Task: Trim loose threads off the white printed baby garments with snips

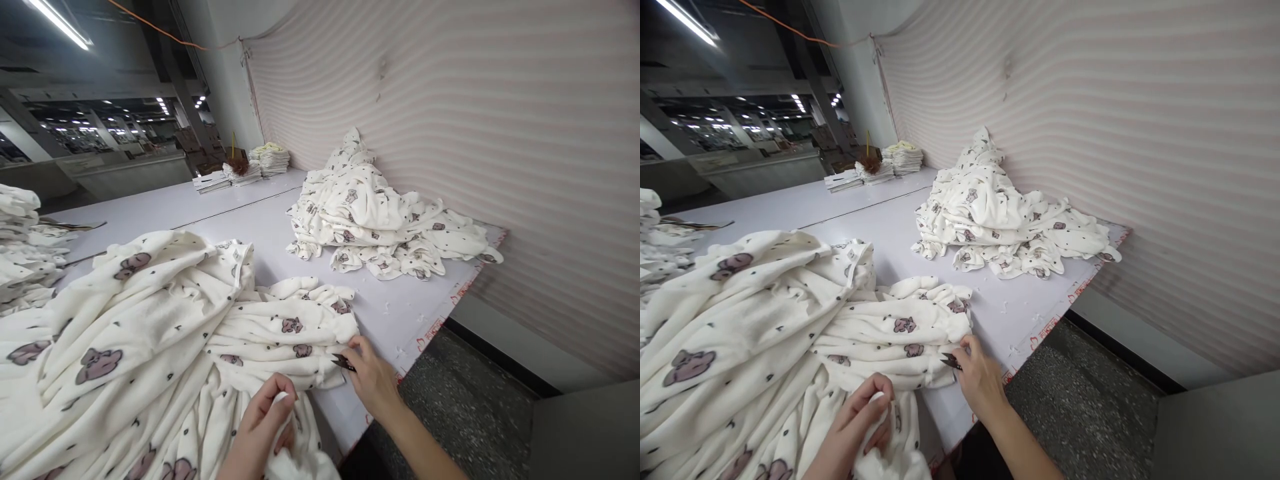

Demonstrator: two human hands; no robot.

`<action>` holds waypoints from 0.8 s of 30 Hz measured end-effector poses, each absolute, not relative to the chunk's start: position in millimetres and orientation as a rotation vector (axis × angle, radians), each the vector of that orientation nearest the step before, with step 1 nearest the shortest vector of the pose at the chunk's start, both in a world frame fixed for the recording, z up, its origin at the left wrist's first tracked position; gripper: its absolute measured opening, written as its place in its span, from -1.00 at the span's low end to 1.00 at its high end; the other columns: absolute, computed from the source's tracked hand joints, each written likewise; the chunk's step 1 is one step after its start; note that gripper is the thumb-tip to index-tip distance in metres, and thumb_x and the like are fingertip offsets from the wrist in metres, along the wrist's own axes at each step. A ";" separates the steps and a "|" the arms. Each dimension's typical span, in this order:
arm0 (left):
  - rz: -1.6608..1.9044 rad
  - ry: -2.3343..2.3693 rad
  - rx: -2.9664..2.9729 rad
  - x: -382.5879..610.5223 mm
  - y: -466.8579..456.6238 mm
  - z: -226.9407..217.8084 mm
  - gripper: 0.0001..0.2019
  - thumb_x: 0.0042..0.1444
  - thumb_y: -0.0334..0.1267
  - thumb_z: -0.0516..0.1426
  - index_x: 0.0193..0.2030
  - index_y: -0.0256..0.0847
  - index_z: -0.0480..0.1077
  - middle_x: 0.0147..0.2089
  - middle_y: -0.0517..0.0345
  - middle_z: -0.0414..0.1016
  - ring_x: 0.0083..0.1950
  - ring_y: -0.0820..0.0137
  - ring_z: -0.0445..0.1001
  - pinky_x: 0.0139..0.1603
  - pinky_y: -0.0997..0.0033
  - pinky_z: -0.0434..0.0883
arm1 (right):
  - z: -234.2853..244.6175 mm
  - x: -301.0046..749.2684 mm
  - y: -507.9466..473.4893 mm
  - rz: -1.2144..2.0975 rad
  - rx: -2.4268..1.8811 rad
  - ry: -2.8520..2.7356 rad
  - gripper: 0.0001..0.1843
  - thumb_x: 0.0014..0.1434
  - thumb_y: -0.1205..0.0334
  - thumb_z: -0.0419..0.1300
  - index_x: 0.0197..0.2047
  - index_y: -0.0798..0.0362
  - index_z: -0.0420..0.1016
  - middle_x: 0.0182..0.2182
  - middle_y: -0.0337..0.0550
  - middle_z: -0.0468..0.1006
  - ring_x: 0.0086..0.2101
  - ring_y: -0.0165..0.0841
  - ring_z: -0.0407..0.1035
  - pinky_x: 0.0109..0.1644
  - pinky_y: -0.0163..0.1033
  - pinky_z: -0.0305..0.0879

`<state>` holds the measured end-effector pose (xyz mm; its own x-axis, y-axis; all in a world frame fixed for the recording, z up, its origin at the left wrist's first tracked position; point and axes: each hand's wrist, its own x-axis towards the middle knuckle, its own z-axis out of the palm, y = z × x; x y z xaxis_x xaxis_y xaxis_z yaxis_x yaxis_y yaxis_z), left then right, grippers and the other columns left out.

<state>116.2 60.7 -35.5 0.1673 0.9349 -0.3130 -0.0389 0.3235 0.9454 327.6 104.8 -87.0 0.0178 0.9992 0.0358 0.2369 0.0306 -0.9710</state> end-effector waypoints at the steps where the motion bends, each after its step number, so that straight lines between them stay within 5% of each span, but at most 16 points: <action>1: 0.825 1.244 1.114 113.5 62.8 -32.8 -0.71 0.14 0.02 0.12 -0.40 -0.15 0.29 -0.66 0.42 0.09 -0.66 0.55 0.06 -0.59 0.58 0.10 | -87.0 328.5 108.1 1.087 -1.355 -1.345 -0.83 0.08 0.14 0.24 -0.25 0.00 0.54 -0.15 -0.10 0.43 -0.24 -0.25 0.33 -0.21 -0.24 0.25; 4: 0.696 1.366 1.598 115.3 64.4 -32.0 -0.80 0.12 -0.06 0.15 -0.29 -0.14 0.41 -0.36 0.19 0.43 -0.46 0.42 0.35 -0.55 0.55 0.20 | -82.6 323.8 105.3 1.267 -1.335 -1.211 -0.69 0.22 -0.02 0.11 -0.35 0.05 0.43 -0.45 -0.22 0.40 -0.52 -0.41 0.25 -0.49 -0.36 0.18; 7: 0.861 1.443 1.861 128.3 60.0 -43.7 -0.72 -0.01 -0.22 0.25 -0.13 -0.10 0.35 -0.22 0.13 0.46 -0.28 0.28 0.45 -0.34 0.40 0.40 | -76.3 311.7 90.9 1.478 -1.308 -1.064 -0.56 0.24 -0.16 0.01 -0.40 0.06 0.31 -0.64 -0.43 0.16 -0.74 -0.58 -0.15 -0.70 -0.42 -0.17; 10: 1.054 1.473 2.057 139.7 55.0 -56.4 -0.72 0.02 -0.37 0.18 -0.10 -0.11 0.31 -0.12 0.05 0.40 -0.10 0.21 0.44 -0.11 0.23 0.44 | -71.3 300.1 77.0 1.576 -1.264 -0.965 -0.52 0.19 -0.23 0.05 -0.41 0.06 0.26 -0.62 -0.47 0.11 -0.73 -0.62 -0.23 -0.70 -0.43 -0.25; 13: 1.141 1.367 2.202 140.2 52.8 -58.2 -0.82 0.15 -0.46 0.00 -0.17 -0.13 0.30 -0.13 0.02 0.38 -0.11 0.28 0.44 -0.12 0.30 0.43 | -65.6 298.4 69.4 1.477 -1.268 -0.980 -0.55 0.21 -0.18 0.07 -0.40 0.07 0.32 -0.62 -0.44 0.16 -0.70 -0.59 -0.07 -0.66 -0.44 -0.10; 16: 1.144 1.283 2.190 133.6 52.6 -51.7 -0.87 0.17 -0.46 -0.02 -0.27 -0.12 0.22 -0.29 0.13 0.37 -0.28 0.37 0.43 -0.27 0.44 0.43 | -55.0 309.2 63.6 1.168 -1.344 -1.247 -0.74 0.23 0.02 0.15 -0.31 0.06 0.40 -0.47 -0.28 0.41 -0.44 -0.41 0.32 -0.36 -0.36 0.27; 19: 1.147 1.274 2.238 128.8 52.1 -47.0 -0.83 0.17 -0.48 -0.03 -0.20 -0.13 0.25 -0.29 0.13 0.37 -0.30 0.39 0.43 -0.29 0.48 0.44 | -39.6 323.7 54.8 0.950 -1.406 -1.559 -0.82 0.21 0.20 0.17 -0.10 0.01 0.45 -0.21 -0.17 0.48 -0.18 -0.28 0.38 -0.12 -0.28 0.30; 24: 1.167 1.255 2.255 129.6 48.9 -49.3 -0.79 0.19 -0.51 -0.06 -0.15 -0.14 0.27 -0.21 0.08 0.37 -0.22 0.39 0.43 -0.23 0.47 0.43 | -19.0 328.3 45.4 0.980 -1.373 -1.819 -0.76 0.27 0.20 0.11 -0.05 -0.03 0.53 -0.26 -0.18 0.50 -0.25 -0.30 0.43 -0.16 -0.29 0.31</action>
<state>129.6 48.9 -49.3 0.2851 0.8141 0.5059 0.5632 -0.5694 0.5988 328.3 45.4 -19.0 -0.2412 0.9687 0.0585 0.4838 0.1723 -0.8580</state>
